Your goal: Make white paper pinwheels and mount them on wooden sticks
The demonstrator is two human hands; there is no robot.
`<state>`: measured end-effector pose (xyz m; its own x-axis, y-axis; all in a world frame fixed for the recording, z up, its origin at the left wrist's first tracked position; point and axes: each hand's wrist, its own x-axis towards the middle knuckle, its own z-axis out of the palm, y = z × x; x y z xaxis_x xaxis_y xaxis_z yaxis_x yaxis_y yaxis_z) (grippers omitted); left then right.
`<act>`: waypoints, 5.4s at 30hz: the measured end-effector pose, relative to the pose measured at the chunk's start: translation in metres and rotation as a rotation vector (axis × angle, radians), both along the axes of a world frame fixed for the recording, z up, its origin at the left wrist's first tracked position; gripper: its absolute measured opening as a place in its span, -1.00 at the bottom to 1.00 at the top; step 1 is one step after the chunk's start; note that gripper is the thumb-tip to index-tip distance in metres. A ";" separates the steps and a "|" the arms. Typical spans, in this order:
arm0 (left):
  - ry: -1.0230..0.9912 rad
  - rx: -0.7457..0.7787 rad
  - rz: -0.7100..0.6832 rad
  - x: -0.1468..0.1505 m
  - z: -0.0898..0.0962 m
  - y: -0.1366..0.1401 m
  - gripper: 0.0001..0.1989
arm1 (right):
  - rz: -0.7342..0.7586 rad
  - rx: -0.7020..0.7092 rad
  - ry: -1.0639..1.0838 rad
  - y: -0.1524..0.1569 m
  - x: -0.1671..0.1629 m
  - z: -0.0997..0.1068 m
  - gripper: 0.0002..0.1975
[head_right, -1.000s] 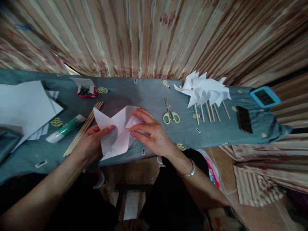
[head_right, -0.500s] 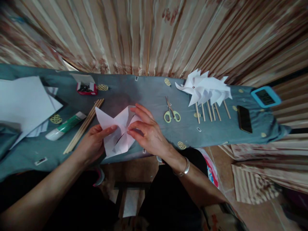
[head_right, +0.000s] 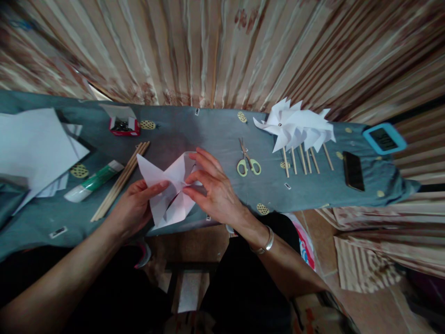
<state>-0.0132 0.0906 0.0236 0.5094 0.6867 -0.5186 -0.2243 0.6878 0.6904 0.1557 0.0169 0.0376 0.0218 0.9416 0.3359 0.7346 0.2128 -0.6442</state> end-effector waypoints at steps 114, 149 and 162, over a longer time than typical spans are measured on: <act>0.501 0.682 -0.071 0.002 0.004 0.004 -0.75 | -0.131 -0.497 0.757 0.018 0.004 -0.009 -0.79; 0.494 0.732 -0.035 0.006 -0.004 0.002 -0.70 | -0.133 -0.491 0.711 0.013 0.001 -0.006 -0.77; 0.449 0.738 -0.033 0.007 -0.006 0.002 -0.73 | -0.183 -0.451 0.727 0.013 -0.003 -0.004 -0.77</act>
<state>-0.0060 0.0921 0.0175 0.3893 0.9154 -0.1026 0.1888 0.0297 0.9816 0.1525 0.0303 0.0341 0.2497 0.9420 -0.2242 0.1064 -0.2569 -0.9606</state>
